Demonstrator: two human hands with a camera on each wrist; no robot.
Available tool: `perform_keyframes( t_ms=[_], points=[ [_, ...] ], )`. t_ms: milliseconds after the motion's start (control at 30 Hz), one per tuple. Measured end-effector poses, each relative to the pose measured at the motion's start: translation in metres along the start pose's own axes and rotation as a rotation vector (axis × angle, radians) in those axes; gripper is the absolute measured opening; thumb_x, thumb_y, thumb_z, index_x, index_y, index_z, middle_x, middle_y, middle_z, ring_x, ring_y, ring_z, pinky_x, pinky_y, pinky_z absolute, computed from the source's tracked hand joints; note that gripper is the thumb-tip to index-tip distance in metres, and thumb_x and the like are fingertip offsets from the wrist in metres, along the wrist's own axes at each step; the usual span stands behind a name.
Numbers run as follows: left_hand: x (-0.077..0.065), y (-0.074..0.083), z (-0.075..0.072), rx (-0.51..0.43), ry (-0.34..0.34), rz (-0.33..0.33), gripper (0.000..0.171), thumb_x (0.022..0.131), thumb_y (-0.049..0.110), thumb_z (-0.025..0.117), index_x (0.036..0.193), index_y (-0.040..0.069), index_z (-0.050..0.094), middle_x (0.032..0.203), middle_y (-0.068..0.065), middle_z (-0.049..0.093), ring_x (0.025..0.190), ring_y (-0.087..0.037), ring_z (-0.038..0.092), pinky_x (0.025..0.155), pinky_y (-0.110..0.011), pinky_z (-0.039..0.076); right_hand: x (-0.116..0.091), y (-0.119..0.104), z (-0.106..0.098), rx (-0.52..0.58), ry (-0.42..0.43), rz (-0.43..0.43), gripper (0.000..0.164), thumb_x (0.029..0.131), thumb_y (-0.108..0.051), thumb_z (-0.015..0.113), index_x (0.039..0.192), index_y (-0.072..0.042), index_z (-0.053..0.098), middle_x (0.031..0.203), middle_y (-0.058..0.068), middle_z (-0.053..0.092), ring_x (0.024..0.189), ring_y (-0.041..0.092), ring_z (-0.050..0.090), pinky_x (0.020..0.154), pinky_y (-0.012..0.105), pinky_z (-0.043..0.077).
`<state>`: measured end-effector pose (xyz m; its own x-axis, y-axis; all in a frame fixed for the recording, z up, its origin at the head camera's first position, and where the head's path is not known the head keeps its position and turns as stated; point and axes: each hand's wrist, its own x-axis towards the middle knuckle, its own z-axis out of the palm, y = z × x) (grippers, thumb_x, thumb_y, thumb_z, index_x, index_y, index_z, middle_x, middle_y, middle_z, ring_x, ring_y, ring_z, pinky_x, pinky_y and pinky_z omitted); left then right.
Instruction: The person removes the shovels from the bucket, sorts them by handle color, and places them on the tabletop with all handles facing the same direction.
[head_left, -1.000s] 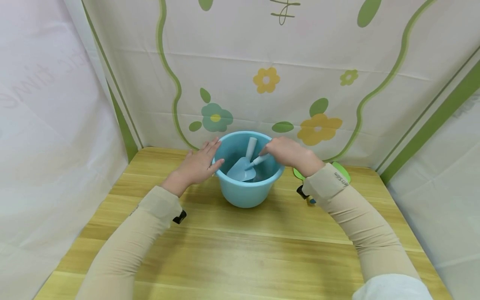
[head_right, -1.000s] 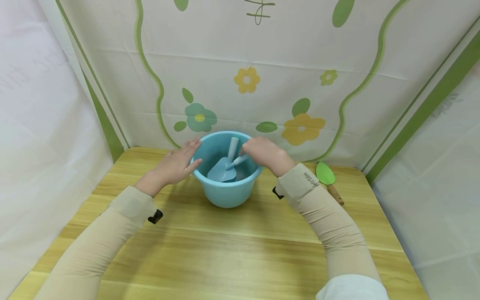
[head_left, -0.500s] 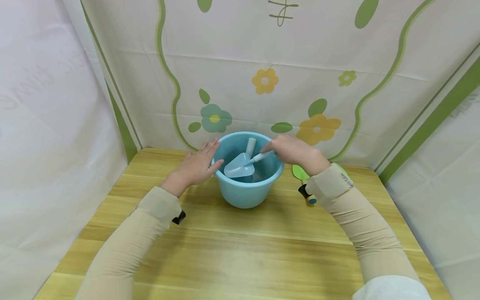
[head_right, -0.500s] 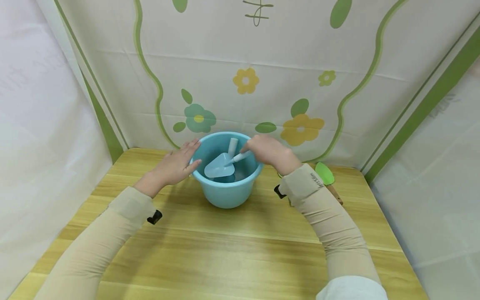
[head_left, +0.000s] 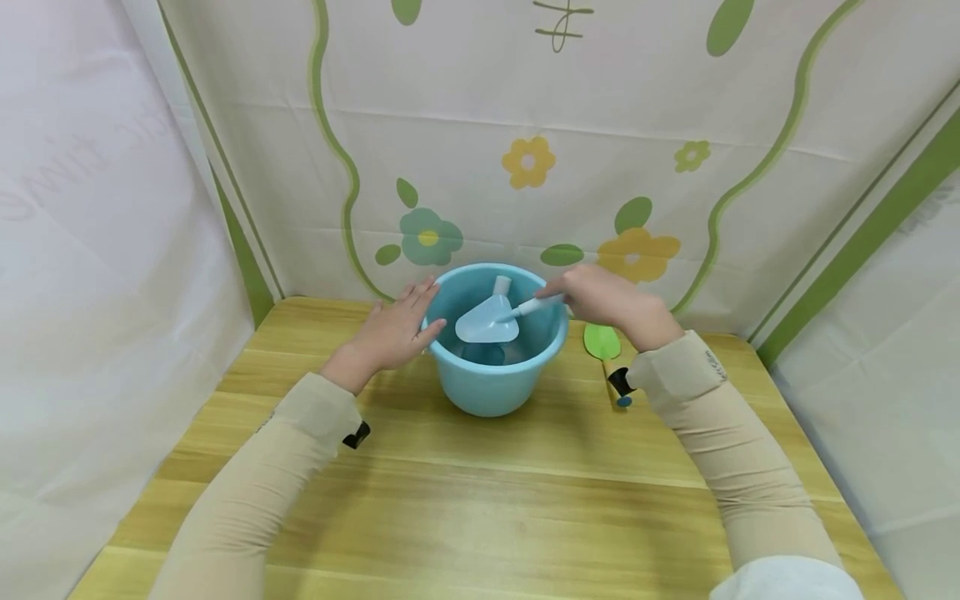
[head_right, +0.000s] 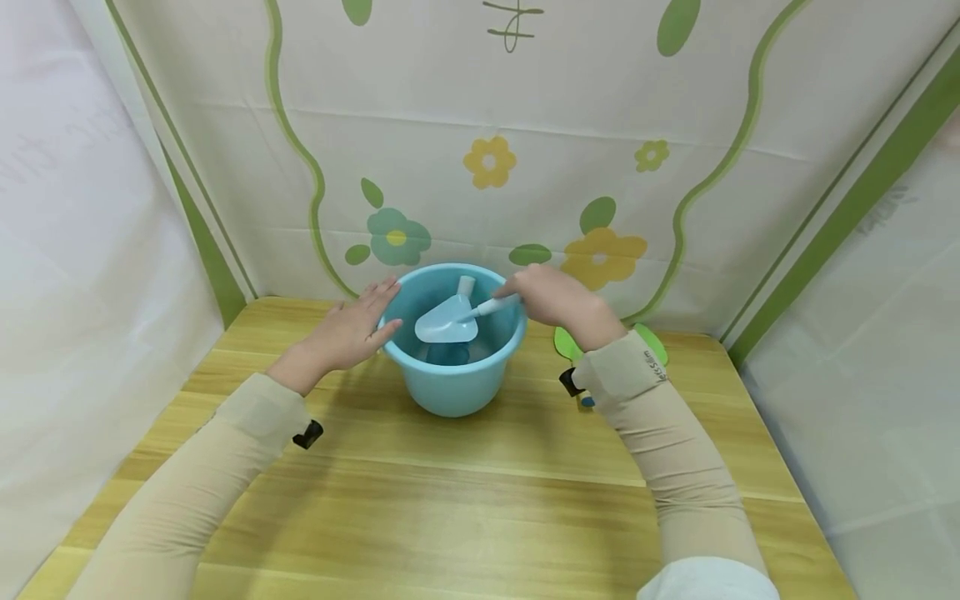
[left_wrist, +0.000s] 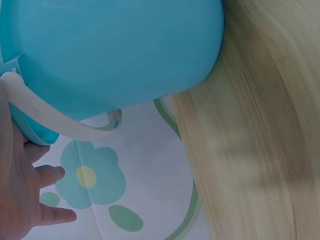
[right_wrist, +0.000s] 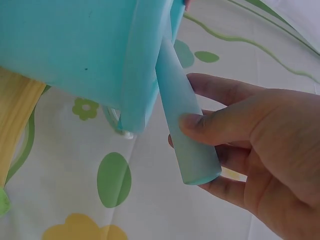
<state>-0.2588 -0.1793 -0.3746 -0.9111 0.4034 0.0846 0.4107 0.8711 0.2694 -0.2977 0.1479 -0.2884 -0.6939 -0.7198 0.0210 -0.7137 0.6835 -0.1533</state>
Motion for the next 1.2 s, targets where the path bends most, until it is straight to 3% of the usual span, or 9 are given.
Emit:
perform_keyframes(
  t_ms=[233,833,1200],
  points=[
    [-0.002,-0.001,-0.002,0.003,-0.006,0.001,0.073,0.110,0.049,0.035,0.165,0.006,0.013,0.172,-0.010,0.008,0.155,-0.039,0.012,0.110,-0.078,0.018,-0.007,0.007,-0.003,0.013,0.045,-0.005,0.044,0.091,0.019,0.053,0.122,-0.003,0.075,0.115,0.016,0.074,0.082,0.027,0.060,0.070,0.036,0.050],
    [-0.002,-0.003,-0.005,0.032,-0.027,-0.012,0.073,0.110,0.050,0.033,0.166,0.008,0.011,0.172,-0.008,0.006,0.155,-0.039,0.013,0.111,-0.077,0.016,-0.026,0.020,-0.007,0.060,0.138,0.003,0.043,0.091,0.019,0.055,0.125,-0.001,0.073,0.112,0.021,0.074,0.069,0.024,0.056,0.064,0.036,0.047],
    [-0.002,-0.003,-0.004,0.033,-0.020,-0.008,0.073,0.110,0.047,0.036,0.165,0.008,0.011,0.172,-0.008,0.007,0.155,-0.037,0.012,0.111,-0.077,0.017,-0.035,0.026,-0.005,0.090,0.131,0.067,0.041,0.094,0.016,0.054,0.129,0.002,0.070,0.107,0.023,0.073,0.062,0.021,0.049,0.058,0.031,0.041]
  ],
)
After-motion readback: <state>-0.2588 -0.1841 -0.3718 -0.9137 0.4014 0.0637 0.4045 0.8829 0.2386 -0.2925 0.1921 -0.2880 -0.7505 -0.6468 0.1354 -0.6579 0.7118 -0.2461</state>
